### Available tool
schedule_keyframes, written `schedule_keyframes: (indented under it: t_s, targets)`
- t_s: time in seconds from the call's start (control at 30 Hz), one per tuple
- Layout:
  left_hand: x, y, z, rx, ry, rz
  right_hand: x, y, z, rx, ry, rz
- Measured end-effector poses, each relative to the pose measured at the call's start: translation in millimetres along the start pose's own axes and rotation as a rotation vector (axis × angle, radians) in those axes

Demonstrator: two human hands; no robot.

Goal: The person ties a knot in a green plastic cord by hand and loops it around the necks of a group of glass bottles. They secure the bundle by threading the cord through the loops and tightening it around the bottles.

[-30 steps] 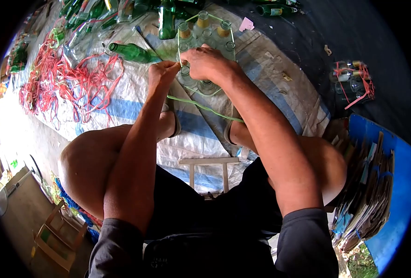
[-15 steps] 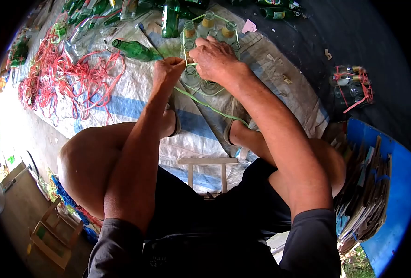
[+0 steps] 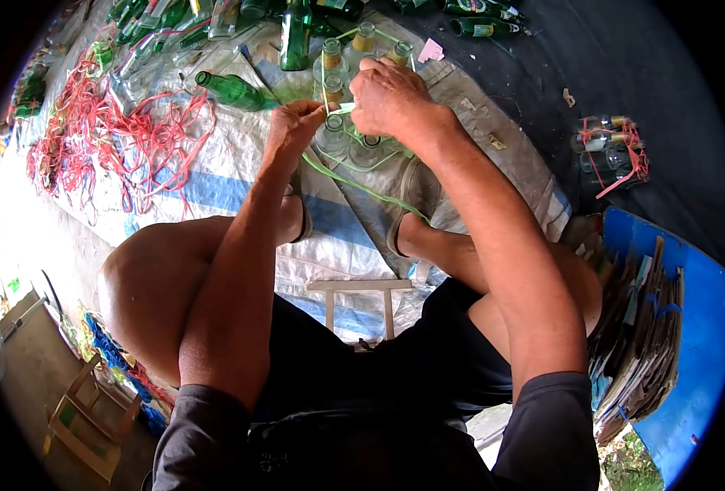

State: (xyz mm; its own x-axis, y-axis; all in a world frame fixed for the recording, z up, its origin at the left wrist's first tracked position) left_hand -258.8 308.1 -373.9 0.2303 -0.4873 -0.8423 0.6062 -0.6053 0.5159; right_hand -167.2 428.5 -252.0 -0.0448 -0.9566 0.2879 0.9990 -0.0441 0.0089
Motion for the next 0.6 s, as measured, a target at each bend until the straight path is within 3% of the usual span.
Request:
schedule_keyframes:
  t_s: [0.07,0.17,0.27,0.6]
  targets:
    - [-2,1,-2,0.010,-0.002,0.014,-6,2,1,0.003,0.013,-0.031]
    - [-4,2,-5,0.035,0.015,0.013,-16,8,0,0.213,-0.107,-0.227]
    - [-5,1,-7,0.055,0.029,0.000,-24,13,-1,0.215,-0.146,-0.287]
    - [-10,8,-7,0.087,0.044,0.022,-39,21,-3,0.186,-0.153,-0.275]
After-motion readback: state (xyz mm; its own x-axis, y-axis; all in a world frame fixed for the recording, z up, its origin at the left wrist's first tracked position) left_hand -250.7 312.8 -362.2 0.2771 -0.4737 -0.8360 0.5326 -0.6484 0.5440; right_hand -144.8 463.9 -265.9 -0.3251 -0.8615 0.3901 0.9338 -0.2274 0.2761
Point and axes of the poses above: each hand's wrist, its own y-axis away from the middle knuckle, its own z-axis out of the back of the hand, x = y × z, the point moved 9 cm from there along -y, towards the middle knuckle, and after that the axes turned 15 degrees about z, right-handed, at the moved point
